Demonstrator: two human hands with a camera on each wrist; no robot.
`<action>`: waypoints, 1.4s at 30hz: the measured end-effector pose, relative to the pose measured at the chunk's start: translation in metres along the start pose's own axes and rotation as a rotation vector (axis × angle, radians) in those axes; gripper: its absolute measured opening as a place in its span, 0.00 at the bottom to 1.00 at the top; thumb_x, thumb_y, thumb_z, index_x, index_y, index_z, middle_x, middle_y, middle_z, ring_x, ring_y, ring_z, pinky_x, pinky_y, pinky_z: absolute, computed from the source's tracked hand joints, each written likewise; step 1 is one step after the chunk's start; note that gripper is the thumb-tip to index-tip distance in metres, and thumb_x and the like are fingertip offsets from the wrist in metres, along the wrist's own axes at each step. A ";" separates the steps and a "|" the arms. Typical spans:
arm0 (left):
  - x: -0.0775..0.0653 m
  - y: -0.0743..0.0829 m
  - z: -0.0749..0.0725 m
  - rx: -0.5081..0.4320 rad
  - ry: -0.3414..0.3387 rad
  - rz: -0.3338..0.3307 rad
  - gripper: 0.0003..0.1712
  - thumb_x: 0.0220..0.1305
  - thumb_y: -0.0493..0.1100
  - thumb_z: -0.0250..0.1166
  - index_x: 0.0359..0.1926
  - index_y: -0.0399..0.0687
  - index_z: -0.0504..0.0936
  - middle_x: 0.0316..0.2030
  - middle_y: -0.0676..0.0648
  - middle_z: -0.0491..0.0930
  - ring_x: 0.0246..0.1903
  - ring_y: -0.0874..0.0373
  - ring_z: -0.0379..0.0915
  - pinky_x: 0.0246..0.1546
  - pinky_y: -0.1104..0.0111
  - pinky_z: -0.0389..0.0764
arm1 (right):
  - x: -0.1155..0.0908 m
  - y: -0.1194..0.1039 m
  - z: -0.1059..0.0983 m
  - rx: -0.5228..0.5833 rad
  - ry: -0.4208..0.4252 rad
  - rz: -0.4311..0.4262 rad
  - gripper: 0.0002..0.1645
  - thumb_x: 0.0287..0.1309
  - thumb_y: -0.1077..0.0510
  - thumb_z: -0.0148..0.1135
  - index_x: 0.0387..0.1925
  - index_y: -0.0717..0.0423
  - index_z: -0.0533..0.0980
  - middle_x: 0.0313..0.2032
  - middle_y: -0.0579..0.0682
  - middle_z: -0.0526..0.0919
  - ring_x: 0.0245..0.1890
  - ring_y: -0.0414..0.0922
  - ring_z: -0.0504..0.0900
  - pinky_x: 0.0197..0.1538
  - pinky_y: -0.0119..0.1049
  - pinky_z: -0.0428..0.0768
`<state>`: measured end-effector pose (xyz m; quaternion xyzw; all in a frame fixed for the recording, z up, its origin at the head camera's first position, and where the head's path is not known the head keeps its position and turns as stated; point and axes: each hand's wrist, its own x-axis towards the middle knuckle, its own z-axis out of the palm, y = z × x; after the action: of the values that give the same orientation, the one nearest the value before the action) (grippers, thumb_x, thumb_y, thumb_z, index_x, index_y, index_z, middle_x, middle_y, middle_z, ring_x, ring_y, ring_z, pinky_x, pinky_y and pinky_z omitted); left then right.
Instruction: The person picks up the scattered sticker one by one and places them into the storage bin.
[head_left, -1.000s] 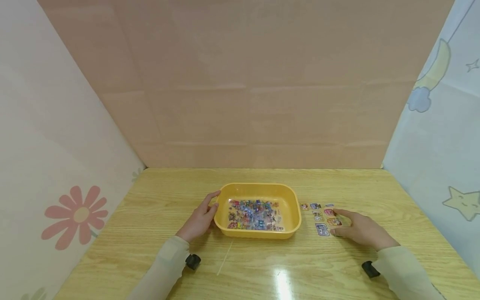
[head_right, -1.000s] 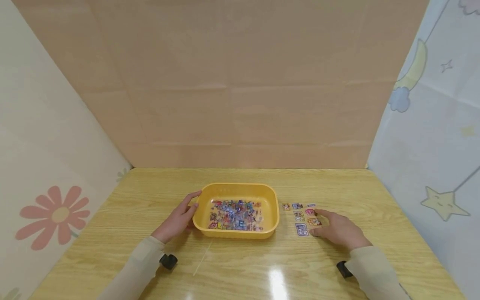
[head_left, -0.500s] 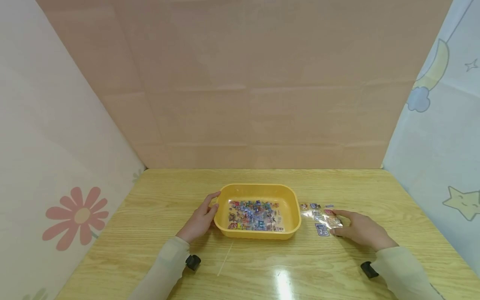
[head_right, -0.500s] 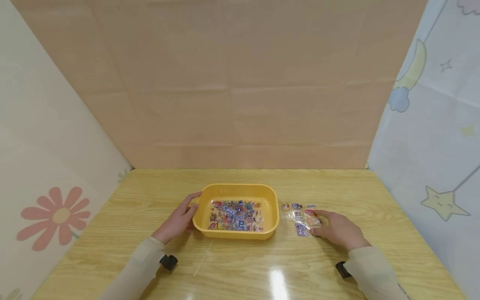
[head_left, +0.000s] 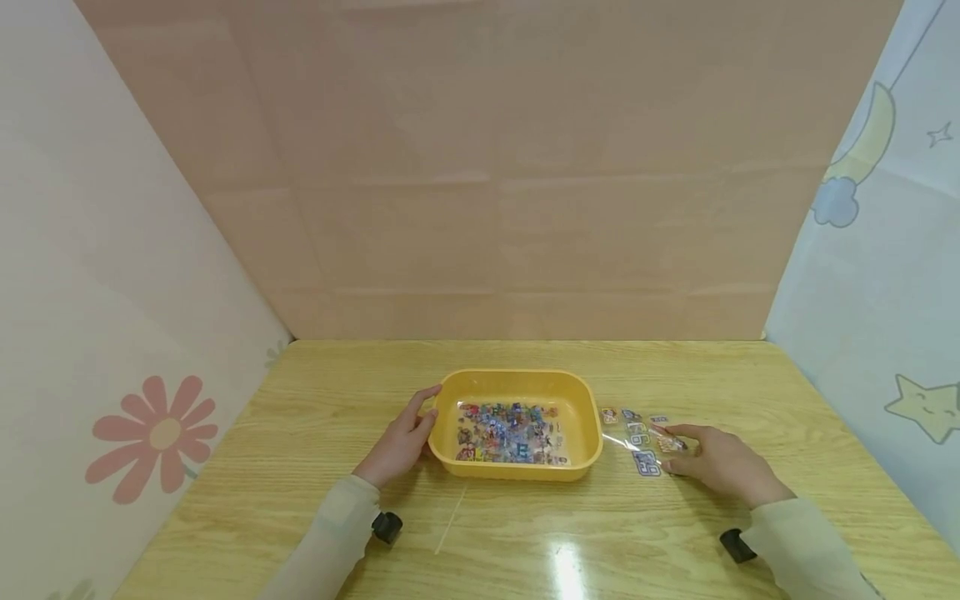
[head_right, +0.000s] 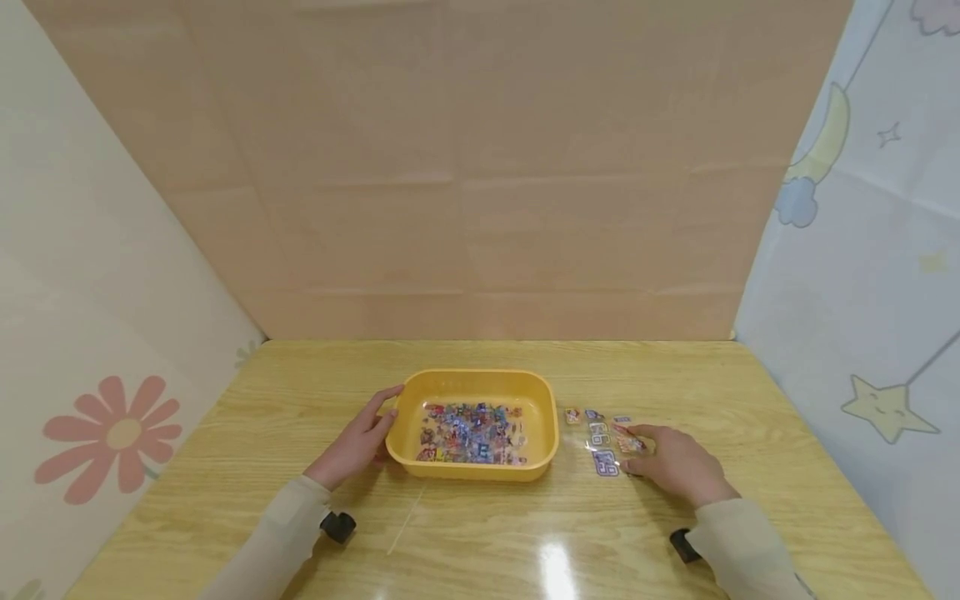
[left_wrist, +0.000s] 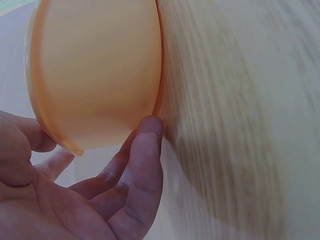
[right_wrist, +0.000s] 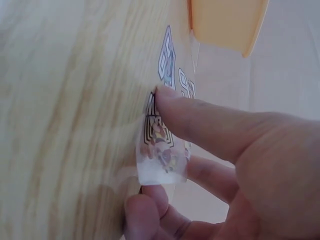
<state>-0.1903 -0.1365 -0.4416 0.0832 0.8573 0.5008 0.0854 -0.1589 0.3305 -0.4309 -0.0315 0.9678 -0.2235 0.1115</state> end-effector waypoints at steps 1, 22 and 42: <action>0.000 0.000 0.000 0.000 0.000 -0.001 0.27 0.82 0.49 0.45 0.77 0.66 0.57 0.33 0.43 0.76 0.27 0.49 0.75 0.24 0.62 0.77 | 0.000 0.000 0.000 0.010 -0.001 0.002 0.49 0.56 0.34 0.68 0.69 0.61 0.69 0.38 0.51 0.82 0.35 0.46 0.77 0.34 0.46 0.76; 0.001 0.000 0.000 0.007 0.001 -0.007 0.27 0.82 0.50 0.45 0.77 0.67 0.56 0.34 0.43 0.77 0.25 0.50 0.74 0.24 0.62 0.76 | 0.005 0.006 -0.004 0.098 -0.021 0.044 0.54 0.58 0.39 0.69 0.66 0.77 0.59 0.43 0.65 0.82 0.42 0.57 0.81 0.43 0.55 0.79; 0.001 -0.002 0.000 0.004 -0.002 -0.004 0.26 0.82 0.51 0.44 0.76 0.68 0.56 0.34 0.43 0.77 0.26 0.50 0.74 0.23 0.62 0.76 | 0.003 0.003 -0.009 0.199 0.063 0.048 0.27 0.67 0.49 0.61 0.52 0.72 0.78 0.43 0.62 0.85 0.43 0.55 0.83 0.42 0.49 0.81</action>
<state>-0.1910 -0.1371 -0.4437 0.0822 0.8584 0.4989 0.0868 -0.1637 0.3370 -0.4251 0.0101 0.9444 -0.3164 0.0889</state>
